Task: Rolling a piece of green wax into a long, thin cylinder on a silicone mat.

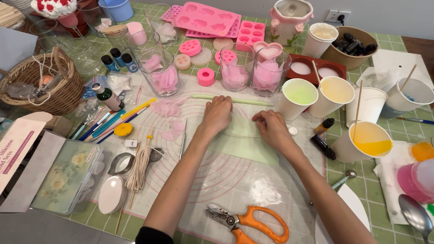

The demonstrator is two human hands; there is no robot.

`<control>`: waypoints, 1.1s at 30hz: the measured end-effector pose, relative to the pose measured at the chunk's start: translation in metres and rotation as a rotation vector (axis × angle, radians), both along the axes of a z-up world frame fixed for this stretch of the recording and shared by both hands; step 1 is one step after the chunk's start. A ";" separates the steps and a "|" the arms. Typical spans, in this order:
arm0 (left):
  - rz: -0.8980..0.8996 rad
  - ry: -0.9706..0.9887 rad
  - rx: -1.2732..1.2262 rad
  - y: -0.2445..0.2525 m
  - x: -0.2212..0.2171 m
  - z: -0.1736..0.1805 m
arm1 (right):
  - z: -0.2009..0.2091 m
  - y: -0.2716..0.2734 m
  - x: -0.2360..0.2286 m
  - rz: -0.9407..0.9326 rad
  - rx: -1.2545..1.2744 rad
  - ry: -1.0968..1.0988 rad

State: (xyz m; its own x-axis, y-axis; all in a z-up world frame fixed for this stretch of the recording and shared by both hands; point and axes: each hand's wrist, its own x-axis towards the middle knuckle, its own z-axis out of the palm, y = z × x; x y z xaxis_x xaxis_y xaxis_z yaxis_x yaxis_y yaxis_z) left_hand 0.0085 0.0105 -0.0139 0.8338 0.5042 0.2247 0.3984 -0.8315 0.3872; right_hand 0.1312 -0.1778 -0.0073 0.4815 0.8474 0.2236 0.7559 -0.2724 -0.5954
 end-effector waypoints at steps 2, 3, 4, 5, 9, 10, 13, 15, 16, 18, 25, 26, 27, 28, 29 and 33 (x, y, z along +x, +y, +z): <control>0.000 -0.007 -0.009 0.004 -0.002 -0.005 | 0.002 0.001 0.000 0.002 -0.005 0.008; 0.002 -0.014 -0.022 0.005 -0.004 -0.009 | 0.002 0.001 -0.001 0.007 -0.014 0.015; 0.004 -0.013 -0.023 0.001 -0.006 -0.006 | 0.002 0.002 -0.002 0.009 -0.015 0.017; -0.007 0.001 0.006 -0.001 -0.006 -0.001 | 0.003 0.004 -0.002 -0.010 -0.037 0.019; -0.012 0.017 0.079 -0.007 -0.005 -0.002 | 0.001 0.005 -0.001 -0.038 -0.062 0.026; -0.015 0.015 0.079 -0.007 -0.003 -0.001 | 0.000 0.006 -0.001 -0.042 -0.062 0.025; -0.005 0.015 0.096 -0.007 0.000 -0.004 | -0.004 0.006 0.000 -0.038 -0.058 0.003; 0.010 0.021 0.080 -0.004 0.003 -0.009 | -0.006 0.007 0.000 -0.046 -0.070 0.004; 0.012 0.021 0.079 -0.001 0.002 -0.011 | -0.006 0.007 0.000 -0.044 -0.071 0.004; 0.007 -0.045 -0.031 0.004 0.001 -0.015 | -0.006 0.007 0.001 -0.047 -0.066 0.008; -0.001 -0.059 -0.036 -0.005 -0.006 -0.008 | 0.003 0.006 -0.006 -0.059 -0.109 0.020; 0.018 -0.037 0.012 -0.004 -0.002 -0.012 | 0.003 0.006 -0.006 -0.058 -0.117 0.026; 0.037 -0.016 0.060 -0.005 0.002 -0.017 | 0.003 0.006 -0.005 -0.059 -0.126 0.030; 0.036 -0.018 0.059 -0.005 0.003 -0.018 | 0.002 0.005 -0.004 -0.060 -0.126 0.029; 0.043 -0.018 0.049 -0.004 0.004 -0.019 | 0.002 0.006 -0.003 -0.056 -0.115 0.034; -0.005 -0.061 -0.156 0.007 -0.002 -0.010 | -0.003 0.005 0.000 -0.012 -0.061 0.053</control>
